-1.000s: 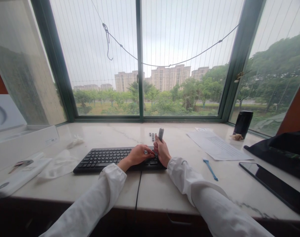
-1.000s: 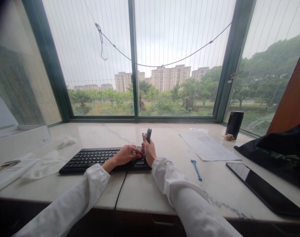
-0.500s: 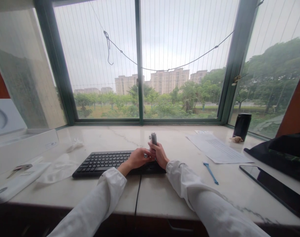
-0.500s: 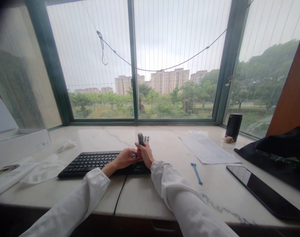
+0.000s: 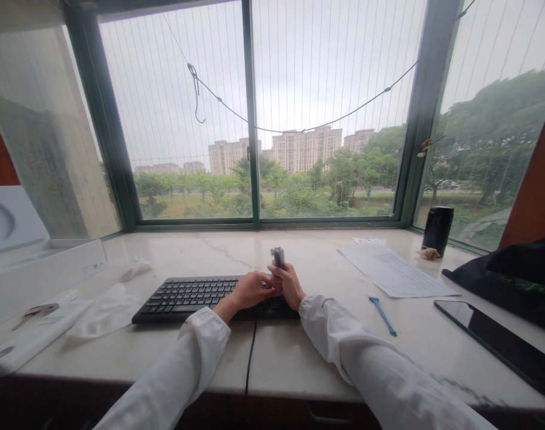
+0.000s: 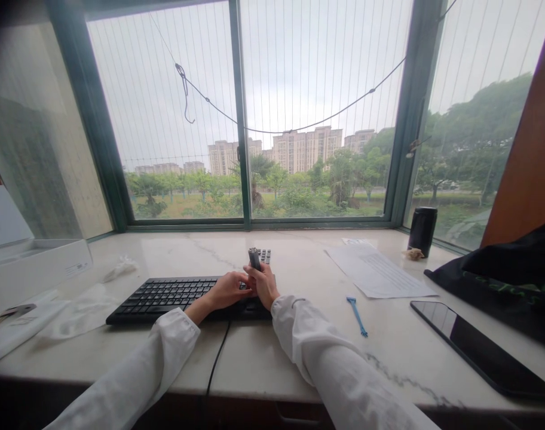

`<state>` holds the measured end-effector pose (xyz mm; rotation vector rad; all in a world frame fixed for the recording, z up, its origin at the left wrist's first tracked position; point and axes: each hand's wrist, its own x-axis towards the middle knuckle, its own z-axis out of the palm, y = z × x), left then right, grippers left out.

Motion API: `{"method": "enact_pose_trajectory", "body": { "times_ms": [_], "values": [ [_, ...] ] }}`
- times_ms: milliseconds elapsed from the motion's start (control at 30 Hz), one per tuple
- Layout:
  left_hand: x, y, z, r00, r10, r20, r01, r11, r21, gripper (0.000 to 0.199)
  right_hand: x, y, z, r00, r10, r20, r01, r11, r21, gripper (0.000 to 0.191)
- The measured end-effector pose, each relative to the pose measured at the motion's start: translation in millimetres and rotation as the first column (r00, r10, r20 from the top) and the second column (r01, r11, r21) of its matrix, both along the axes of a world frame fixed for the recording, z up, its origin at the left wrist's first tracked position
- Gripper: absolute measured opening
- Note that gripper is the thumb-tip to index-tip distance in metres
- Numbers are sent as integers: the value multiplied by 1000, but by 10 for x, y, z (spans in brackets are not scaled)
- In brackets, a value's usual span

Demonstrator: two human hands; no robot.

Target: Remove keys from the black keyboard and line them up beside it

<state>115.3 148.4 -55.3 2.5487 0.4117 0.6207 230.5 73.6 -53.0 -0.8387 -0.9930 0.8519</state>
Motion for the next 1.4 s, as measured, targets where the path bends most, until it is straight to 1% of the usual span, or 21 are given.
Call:
{"method": "enact_pose_trajectory", "body": {
  "times_ms": [233,500,700,833,933,1000,1033,1067,1100,1133,1167,1200,1267,1300,1333,1400],
  "values": [
    [4,2,5,999,31,-36,-32,999,-15,41,-23,-28,1,1000,-26,-11,27,999,19,31],
    [-5,19,-8,996,69,-56,-70,998,0,40,-20,-31,-6,998,-59,-24,60,998,24,32],
    [2,20,-12,994,89,-63,-90,996,-21,40,-65,-45,22,994,-93,-48,97,992,82,33],
    [-2,9,-8,998,67,-18,-68,997,-45,38,-78,-37,33,993,-99,-66,104,992,77,36],
    [-6,-6,8,999,23,41,-21,998,-60,34,-35,-25,71,990,-89,-105,97,993,72,36],
    [-12,-14,31,997,1,79,3,998,-58,32,38,-25,126,987,-116,-114,125,989,73,35],
    [-17,-16,46,995,9,100,-4,999,-50,31,90,-31,159,983,-155,-96,161,985,66,35],
    [-24,-17,63,992,31,125,-27,999,-37,30,150,-39,194,977,-208,-50,211,976,54,35],
    [-33,-15,80,986,65,154,-63,998,-22,29,217,-50,226,960,-277,35,275,961,39,34],
    [-45,-12,97,977,107,185,-108,994,-5,28,286,-62,252,926,-342,159,342,939,24,35],
    [-57,-8,113,964,151,217,-157,988,12,27,352,-74,269,867,-385,315,400,916,18,36],
    [-70,-3,126,951,191,244,-203,979,28,27,412,-84,277,793,-392,466,437,899,12,37],
    [-93,10,144,927,258,272,-284,957,61,26,497,-92,260,656,-310,688,449,893,-25,39],
    [-100,15,147,918,285,275,-316,946,75,26,521,-88,239,615,-251,748,436,898,-56,40],
    [-105,21,146,912,305,274,-340,937,87,26,533,-78,214,593,-199,780,417,905,-87,40],
    [-106,27,138,906,328,267,-366,925,107,26,534,-47,160,577,-139,805,383,917,-116,40]
  ]
}}
